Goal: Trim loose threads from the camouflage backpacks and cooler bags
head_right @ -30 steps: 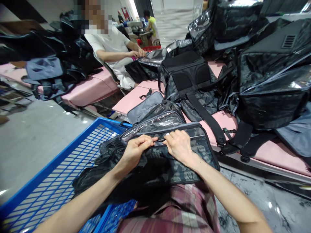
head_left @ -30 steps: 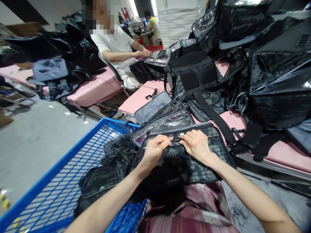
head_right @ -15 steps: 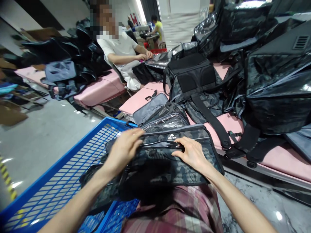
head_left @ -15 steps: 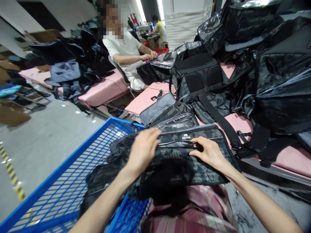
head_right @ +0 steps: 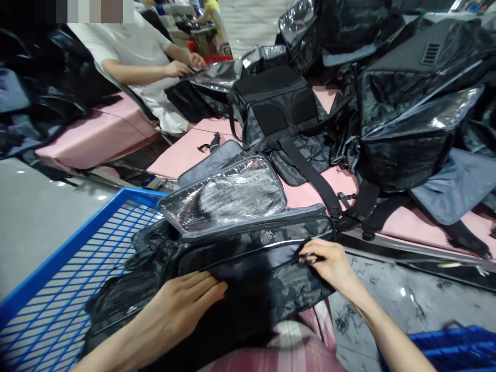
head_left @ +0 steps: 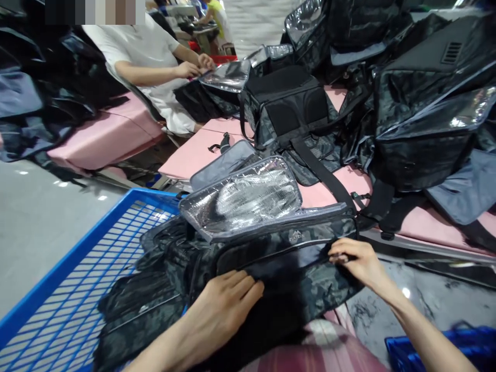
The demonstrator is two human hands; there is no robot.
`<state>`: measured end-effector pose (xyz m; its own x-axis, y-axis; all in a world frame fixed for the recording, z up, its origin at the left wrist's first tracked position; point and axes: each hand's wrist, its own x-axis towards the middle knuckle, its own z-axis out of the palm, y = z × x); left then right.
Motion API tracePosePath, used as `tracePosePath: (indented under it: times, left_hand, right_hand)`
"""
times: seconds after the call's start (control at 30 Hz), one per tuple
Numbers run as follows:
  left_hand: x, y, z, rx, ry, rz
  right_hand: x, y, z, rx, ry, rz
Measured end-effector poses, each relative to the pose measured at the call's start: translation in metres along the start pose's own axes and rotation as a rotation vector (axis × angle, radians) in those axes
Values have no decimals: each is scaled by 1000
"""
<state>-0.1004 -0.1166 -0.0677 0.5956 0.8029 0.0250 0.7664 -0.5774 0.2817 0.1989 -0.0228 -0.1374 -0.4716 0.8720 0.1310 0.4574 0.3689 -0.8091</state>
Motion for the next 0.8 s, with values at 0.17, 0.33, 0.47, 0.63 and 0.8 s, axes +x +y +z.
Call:
tracePosePath:
  times: [0.17,0.33,0.47,0.63,0.8]
  left_hand:
    - [-2,11,17,29,109,34]
    - [24,20,7,52,-249,-146]
    - [65,23,12,-72,-441,22]
    - [99,26,42,29,-372,241]
    - [98,25,49,49,-342,117]
  right_hand:
    - [1,10,2,-137,286,150]
    - [3,19,16,-65,268,296]
    - [3,18,19,91,295,324]
    - [-3,12,22,487,441,386]
    - [-1,19,24,888,552,513]
